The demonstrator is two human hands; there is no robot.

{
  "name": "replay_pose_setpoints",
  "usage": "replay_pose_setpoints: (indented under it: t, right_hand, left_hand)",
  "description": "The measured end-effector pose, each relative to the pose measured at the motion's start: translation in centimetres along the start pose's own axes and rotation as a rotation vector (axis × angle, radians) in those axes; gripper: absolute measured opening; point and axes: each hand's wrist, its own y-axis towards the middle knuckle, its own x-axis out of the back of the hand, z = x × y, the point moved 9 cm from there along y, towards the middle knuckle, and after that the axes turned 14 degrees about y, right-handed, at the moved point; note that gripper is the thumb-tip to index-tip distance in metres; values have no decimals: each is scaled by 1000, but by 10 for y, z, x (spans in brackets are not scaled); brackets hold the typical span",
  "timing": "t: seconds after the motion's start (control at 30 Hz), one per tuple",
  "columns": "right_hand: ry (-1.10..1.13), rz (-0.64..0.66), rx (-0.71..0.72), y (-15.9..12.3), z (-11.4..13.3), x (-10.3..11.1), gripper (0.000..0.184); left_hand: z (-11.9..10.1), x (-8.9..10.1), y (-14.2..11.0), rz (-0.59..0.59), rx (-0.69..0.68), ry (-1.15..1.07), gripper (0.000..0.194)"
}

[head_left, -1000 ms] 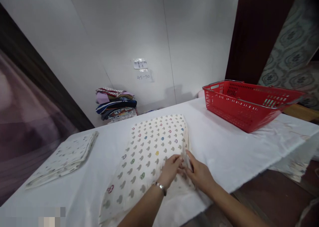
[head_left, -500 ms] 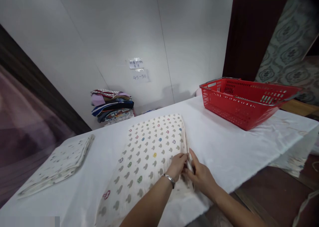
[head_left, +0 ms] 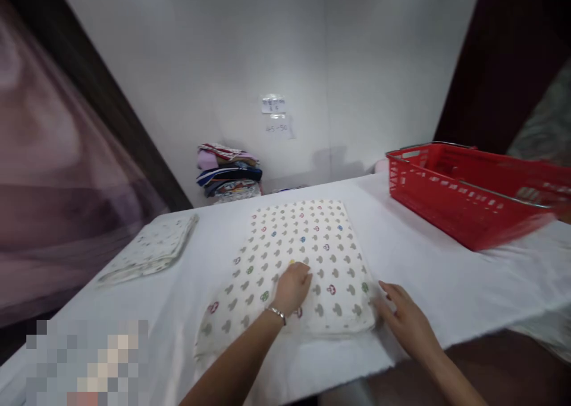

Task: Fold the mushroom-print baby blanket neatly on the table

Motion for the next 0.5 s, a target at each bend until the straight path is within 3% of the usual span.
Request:
replay_pose_setpoints:
  t: [0.13,0.2,0.27,0.4,0.5]
  right_hand:
    - [-85,16,285,3,30,-12,49]
    - [-138,118,366,4,33,-35,53]
    - [-217,237,353,5,21,-58,57]
    - [-352,348,270,6,-15,-81,59]
    - [-378,320,292,8,-13,-81,58]
  left_hand:
    - [96,35,-20,-67,200,300,35]
    - [138,39,-34,-22,331,385,46]
    - [166,37,-47,23,407,403,53]
    - [179,34,-53,11,443,366,51]
    - [172,35,-38,4,479,336,53]
